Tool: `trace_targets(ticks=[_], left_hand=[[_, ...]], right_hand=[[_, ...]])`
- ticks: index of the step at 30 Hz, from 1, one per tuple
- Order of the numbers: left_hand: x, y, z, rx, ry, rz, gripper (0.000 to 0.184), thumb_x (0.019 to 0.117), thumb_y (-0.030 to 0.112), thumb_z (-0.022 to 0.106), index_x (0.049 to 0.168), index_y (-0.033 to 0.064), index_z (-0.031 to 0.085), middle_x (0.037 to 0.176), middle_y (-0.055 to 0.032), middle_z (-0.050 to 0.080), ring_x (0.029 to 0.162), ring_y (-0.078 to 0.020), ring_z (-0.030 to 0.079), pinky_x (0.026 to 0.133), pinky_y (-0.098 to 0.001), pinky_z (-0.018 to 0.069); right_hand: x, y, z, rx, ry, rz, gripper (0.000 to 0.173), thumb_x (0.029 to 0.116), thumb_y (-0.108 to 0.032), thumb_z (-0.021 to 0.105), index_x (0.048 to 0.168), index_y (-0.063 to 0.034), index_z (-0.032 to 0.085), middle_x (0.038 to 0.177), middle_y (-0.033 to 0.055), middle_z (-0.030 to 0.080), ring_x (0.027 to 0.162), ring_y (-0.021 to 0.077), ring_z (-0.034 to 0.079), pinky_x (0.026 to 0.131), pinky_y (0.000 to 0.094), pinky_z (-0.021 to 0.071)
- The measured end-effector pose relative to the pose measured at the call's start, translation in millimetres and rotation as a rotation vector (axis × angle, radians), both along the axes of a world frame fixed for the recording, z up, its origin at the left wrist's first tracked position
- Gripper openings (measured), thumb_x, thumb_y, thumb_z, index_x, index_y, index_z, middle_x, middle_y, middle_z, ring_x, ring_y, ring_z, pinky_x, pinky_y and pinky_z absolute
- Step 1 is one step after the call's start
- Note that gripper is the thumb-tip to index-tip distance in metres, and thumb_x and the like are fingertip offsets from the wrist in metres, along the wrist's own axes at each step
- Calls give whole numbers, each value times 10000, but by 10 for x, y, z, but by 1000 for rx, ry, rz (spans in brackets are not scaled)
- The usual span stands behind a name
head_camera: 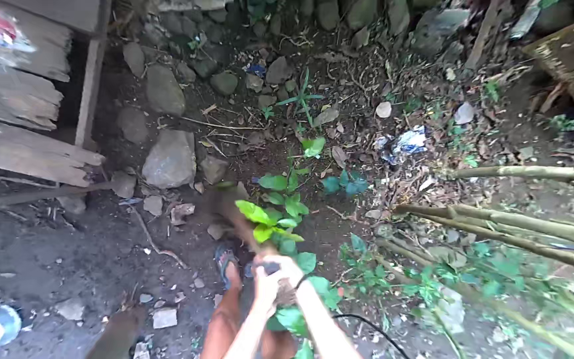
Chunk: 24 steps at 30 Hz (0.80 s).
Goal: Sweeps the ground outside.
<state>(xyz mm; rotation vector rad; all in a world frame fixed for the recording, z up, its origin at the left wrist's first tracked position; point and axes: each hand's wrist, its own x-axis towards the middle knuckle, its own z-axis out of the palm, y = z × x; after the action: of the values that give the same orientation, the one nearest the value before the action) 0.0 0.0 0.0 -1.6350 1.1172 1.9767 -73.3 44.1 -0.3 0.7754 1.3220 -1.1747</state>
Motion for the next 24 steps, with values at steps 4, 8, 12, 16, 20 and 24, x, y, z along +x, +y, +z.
trace_targets(ticks=[4,8,12,16,20,24], left_hand=[[-1122,315,-184,269,264,-353,867,882,74,746,1574,-8,230,1447,-244,522,1323,-298,545,1113,-455,450],[-1090,-52,-210,363,529,-524,927,837,-25,704,1618,45,211,1560,-225,417,1396,-290,471,1150,-441,401],[-163,-577,257,53,450,-388,1099,703,-2,801,1617,42,193,1481,-222,503,1270,-259,591,1068,-427,502],[41,-958,53,-348,112,-72,1089,696,65,810,1600,-10,208,1387,-214,570,1206,-216,617,1040,-384,511],[-1140,-982,-440,-101,63,-310,713,878,110,767,1471,-40,402,1256,-229,636,1135,-278,651,989,-452,534],[-2065,-438,-658,271,388,-729,771,897,104,724,1551,2,330,1414,-247,562,1315,-336,557,1105,-512,447]], right_hand=[[-854,678,-180,164,268,-339,253,1055,-113,425,1204,30,570,937,88,656,784,110,637,728,283,554],[-732,433,4,349,405,-457,169,1044,-139,484,1035,-13,596,760,32,612,627,86,597,572,266,522],[-209,-174,421,144,223,-268,137,965,-34,552,1085,22,588,797,62,664,680,113,648,635,300,573],[-239,-1022,-1,-120,-46,7,85,991,-49,573,1041,3,619,817,53,664,715,105,637,687,283,561],[-981,-798,-638,-67,52,-241,177,1026,-65,443,1054,7,602,827,61,650,708,112,627,658,280,554],[-1488,82,-592,167,432,-551,258,1069,-138,347,1189,6,524,894,33,613,741,63,607,698,239,545]])
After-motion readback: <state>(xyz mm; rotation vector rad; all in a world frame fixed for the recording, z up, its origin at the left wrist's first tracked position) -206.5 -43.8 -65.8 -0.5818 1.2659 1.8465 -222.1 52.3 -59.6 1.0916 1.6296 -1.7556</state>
